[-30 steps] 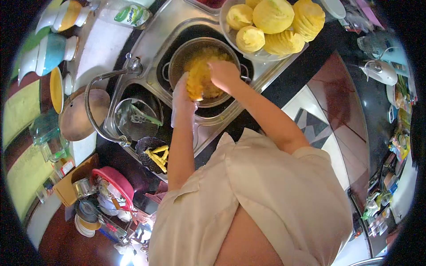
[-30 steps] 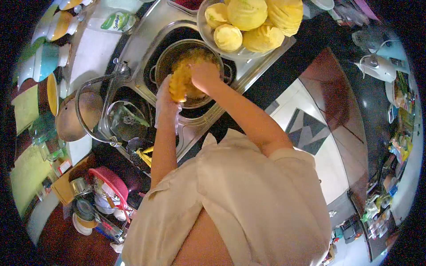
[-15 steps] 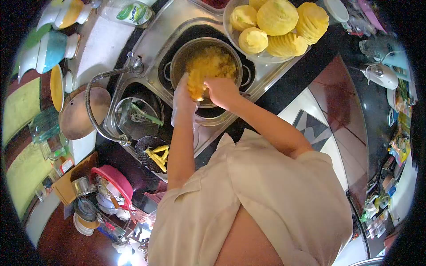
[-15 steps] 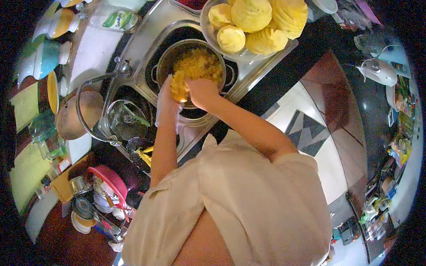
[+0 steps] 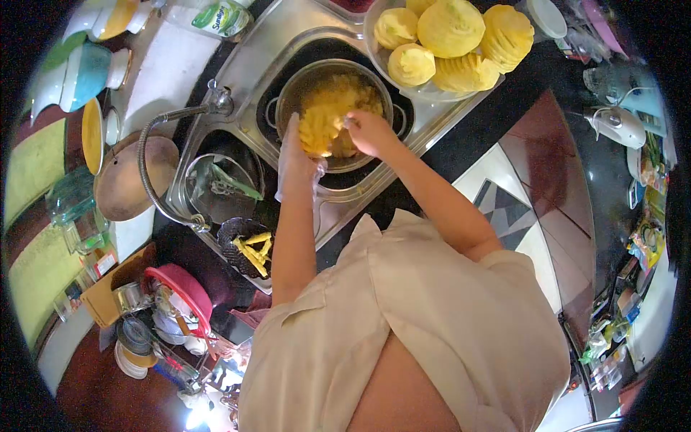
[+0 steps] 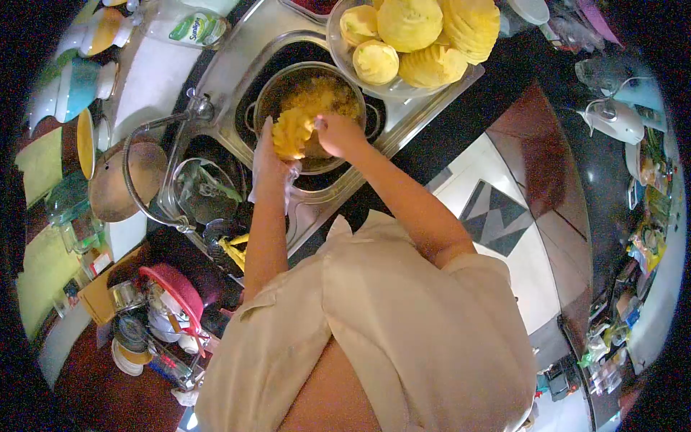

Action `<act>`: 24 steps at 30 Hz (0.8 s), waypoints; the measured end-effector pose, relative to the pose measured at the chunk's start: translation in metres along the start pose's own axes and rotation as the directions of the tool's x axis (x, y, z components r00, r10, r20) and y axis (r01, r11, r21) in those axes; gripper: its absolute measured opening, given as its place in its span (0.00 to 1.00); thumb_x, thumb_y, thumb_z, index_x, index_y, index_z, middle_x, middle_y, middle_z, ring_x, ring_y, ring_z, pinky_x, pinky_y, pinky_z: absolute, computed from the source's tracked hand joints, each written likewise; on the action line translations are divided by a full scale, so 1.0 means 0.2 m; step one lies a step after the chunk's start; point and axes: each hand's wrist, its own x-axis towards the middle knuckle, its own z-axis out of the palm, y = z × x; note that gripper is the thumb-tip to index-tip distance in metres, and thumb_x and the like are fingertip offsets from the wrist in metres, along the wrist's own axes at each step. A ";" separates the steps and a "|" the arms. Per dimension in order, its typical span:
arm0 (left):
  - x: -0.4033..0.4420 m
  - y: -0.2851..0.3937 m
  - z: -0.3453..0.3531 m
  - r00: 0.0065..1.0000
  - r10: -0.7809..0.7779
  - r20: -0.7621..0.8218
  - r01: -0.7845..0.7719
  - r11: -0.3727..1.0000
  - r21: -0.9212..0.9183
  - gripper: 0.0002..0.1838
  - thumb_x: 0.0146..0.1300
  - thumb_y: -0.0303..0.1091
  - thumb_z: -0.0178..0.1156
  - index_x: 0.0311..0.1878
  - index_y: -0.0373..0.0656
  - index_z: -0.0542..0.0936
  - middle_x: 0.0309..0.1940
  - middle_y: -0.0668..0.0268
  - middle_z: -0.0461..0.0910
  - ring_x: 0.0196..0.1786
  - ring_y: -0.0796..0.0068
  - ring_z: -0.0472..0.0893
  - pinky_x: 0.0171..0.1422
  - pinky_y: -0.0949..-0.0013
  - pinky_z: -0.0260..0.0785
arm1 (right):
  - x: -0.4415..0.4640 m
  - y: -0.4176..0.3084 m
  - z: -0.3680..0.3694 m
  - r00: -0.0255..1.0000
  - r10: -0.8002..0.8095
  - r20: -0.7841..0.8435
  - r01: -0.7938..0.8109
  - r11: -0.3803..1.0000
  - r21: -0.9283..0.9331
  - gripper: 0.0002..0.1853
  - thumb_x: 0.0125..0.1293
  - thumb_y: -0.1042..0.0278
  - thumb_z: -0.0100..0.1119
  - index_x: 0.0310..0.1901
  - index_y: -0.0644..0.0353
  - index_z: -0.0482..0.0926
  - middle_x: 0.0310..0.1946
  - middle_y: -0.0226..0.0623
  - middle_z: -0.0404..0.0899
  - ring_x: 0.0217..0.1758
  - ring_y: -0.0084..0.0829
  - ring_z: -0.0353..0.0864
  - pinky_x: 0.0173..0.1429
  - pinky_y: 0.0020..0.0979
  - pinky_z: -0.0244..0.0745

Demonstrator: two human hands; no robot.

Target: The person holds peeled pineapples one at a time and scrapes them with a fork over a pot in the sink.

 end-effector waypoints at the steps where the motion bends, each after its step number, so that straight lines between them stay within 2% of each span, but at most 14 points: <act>1: 0.03 0.00 -0.02 0.999 -0.041 0.023 0.043 0.997 -0.072 0.22 0.65 0.50 0.53 0.53 0.43 0.74 0.45 0.61 0.80 0.43 0.63 0.81 0.41 0.58 0.75 | 0.03 0.03 0.00 0.998 0.060 -0.030 -0.057 0.995 0.078 0.15 0.63 0.65 0.43 0.47 0.60 0.75 0.40 0.54 0.78 0.46 0.53 0.77 0.52 0.45 0.71; 2: 0.04 -0.01 -0.05 0.999 -0.043 0.024 0.045 0.997 -0.069 0.22 0.65 0.50 0.53 0.53 0.43 0.74 0.45 0.61 0.80 0.43 0.63 0.81 0.41 0.58 0.75 | 0.07 0.07 0.01 0.991 0.124 -0.054 -0.114 0.981 0.156 0.16 0.63 0.65 0.43 0.48 0.62 0.73 0.41 0.55 0.78 0.47 0.53 0.77 0.54 0.43 0.71; 3: 0.02 0.00 -0.04 0.995 -0.083 0.061 0.090 0.990 -0.111 0.22 0.65 0.50 0.52 0.52 0.43 0.74 0.45 0.61 0.80 0.43 0.63 0.81 0.40 0.59 0.75 | 0.17 0.21 0.12 0.981 0.192 -0.008 -0.182 0.945 0.271 0.14 0.64 0.67 0.42 0.48 0.63 0.71 0.31 0.51 0.78 0.33 0.46 0.79 0.40 0.41 0.75; 4: 0.00 0.00 -0.03 0.988 -0.121 0.099 0.135 0.979 -0.153 0.22 0.65 0.50 0.52 0.52 0.43 0.75 0.45 0.61 0.80 0.42 0.63 0.81 0.39 0.59 0.75 | 0.17 0.22 0.10 0.981 0.192 -0.010 -0.183 0.945 0.270 0.14 0.64 0.67 0.42 0.48 0.63 0.71 0.31 0.51 0.78 0.33 0.46 0.79 0.40 0.41 0.75; 6: -0.05 -0.03 0.01 0.989 -0.124 0.086 0.139 0.971 -0.195 0.22 0.65 0.51 0.52 0.52 0.43 0.75 0.45 0.61 0.80 0.42 0.62 0.81 0.38 0.60 0.74 | 0.17 0.21 0.08 0.895 0.137 0.425 -0.440 0.435 0.786 0.09 0.64 0.69 0.43 0.39 0.61 0.73 0.20 0.41 0.73 0.18 0.33 0.72 0.22 0.33 0.68; 7: -0.06 -0.04 0.02 0.989 -0.127 0.072 0.140 0.962 -0.235 0.22 0.65 0.51 0.52 0.52 0.43 0.74 0.45 0.60 0.80 0.42 0.62 0.81 0.38 0.60 0.74 | 0.16 0.19 0.09 0.894 0.134 0.427 -0.440 0.436 0.785 0.09 0.64 0.69 0.43 0.39 0.61 0.73 0.20 0.41 0.73 0.18 0.33 0.72 0.22 0.33 0.68; 9: -0.08 -0.05 0.02 0.979 -0.130 0.156 0.164 0.959 -0.231 0.22 0.65 0.51 0.51 0.52 0.43 0.74 0.45 0.60 0.80 0.43 0.62 0.81 0.39 0.60 0.74 | 0.12 0.12 0.11 0.855 0.163 0.492 -0.517 0.206 0.831 0.07 0.63 0.71 0.43 0.30 0.60 0.71 0.15 0.33 0.65 0.12 0.23 0.61 0.14 0.26 0.55; 10: -0.10 -0.05 0.04 0.960 -0.133 0.245 0.190 0.956 -0.223 0.22 0.65 0.51 0.51 0.53 0.43 0.74 0.45 0.60 0.80 0.43 0.63 0.81 0.41 0.60 0.75 | 0.10 0.10 0.09 0.855 0.162 0.493 -0.518 0.210 0.829 0.07 0.63 0.71 0.43 0.30 0.60 0.71 0.15 0.33 0.65 0.12 0.23 0.61 0.14 0.26 0.55; 12: -0.09 -0.07 0.04 0.974 -0.119 0.193 0.169 0.950 -0.262 0.23 0.66 0.50 0.51 0.53 0.41 0.73 0.46 0.59 0.80 0.44 0.62 0.80 0.44 0.60 0.74 | 0.06 0.07 0.05 0.863 0.122 0.490 -0.505 0.228 0.832 0.09 0.62 0.73 0.43 0.23 0.60 0.67 0.15 0.30 0.64 0.14 0.20 0.59 0.18 0.23 0.53; 14: -0.02 -0.10 -0.01 0.972 -0.001 0.235 0.048 0.980 -0.195 0.22 0.65 0.48 0.53 0.54 0.41 0.73 0.46 0.59 0.79 0.45 0.62 0.80 0.47 0.60 0.74 | 0.04 0.07 0.05 0.839 0.132 0.529 -0.545 0.218 0.810 0.10 0.62 0.72 0.43 0.23 0.59 0.67 0.15 0.30 0.64 0.13 0.20 0.59 0.18 0.23 0.53; 18: 0.03 -0.05 -0.03 0.992 -0.051 0.113 0.071 0.981 -0.178 0.21 0.62 0.48 0.57 0.51 0.44 0.74 0.44 0.61 0.80 0.44 0.63 0.80 0.46 0.59 0.74 | -0.02 0.05 0.05 0.832 0.188 0.522 -0.555 0.239 0.797 0.11 0.63 0.70 0.42 0.24 0.61 0.68 0.14 0.30 0.63 0.12 0.20 0.57 0.16 0.24 0.51; 20: 0.04 -0.02 -0.04 0.993 -0.073 0.091 0.088 0.982 -0.166 0.20 0.61 0.47 0.59 0.50 0.45 0.75 0.43 0.62 0.81 0.44 0.63 0.80 0.46 0.58 0.74 | -0.03 0.06 -0.01 0.870 0.258 0.419 -0.485 0.296 0.823 0.14 0.67 0.63 0.43 0.27 0.61 0.69 0.15 0.30 0.65 0.12 0.19 0.59 0.14 0.25 0.52; 21: 0.04 -0.01 -0.04 0.993 -0.084 0.087 0.097 0.983 -0.158 0.20 0.60 0.47 0.60 0.50 0.46 0.76 0.42 0.63 0.81 0.43 0.63 0.80 0.46 0.58 0.74 | 0.02 0.12 -0.04 0.946 0.215 0.244 -0.325 0.606 0.726 0.13 0.67 0.63 0.45 0.28 0.61 0.70 0.17 0.32 0.68 0.13 0.23 0.63 0.17 0.26 0.57; 24: 0.02 -0.02 -0.03 0.990 -0.106 0.092 0.119 0.981 -0.151 0.18 0.59 0.47 0.61 0.48 0.47 0.77 0.41 0.65 0.81 0.42 0.64 0.81 0.44 0.57 0.74 | 0.06 0.20 0.00 0.968 0.246 0.043 -0.196 0.639 0.744 0.16 0.66 0.55 0.51 0.36 0.63 0.74 0.20 0.35 0.74 0.18 0.28 0.74 0.24 0.30 0.68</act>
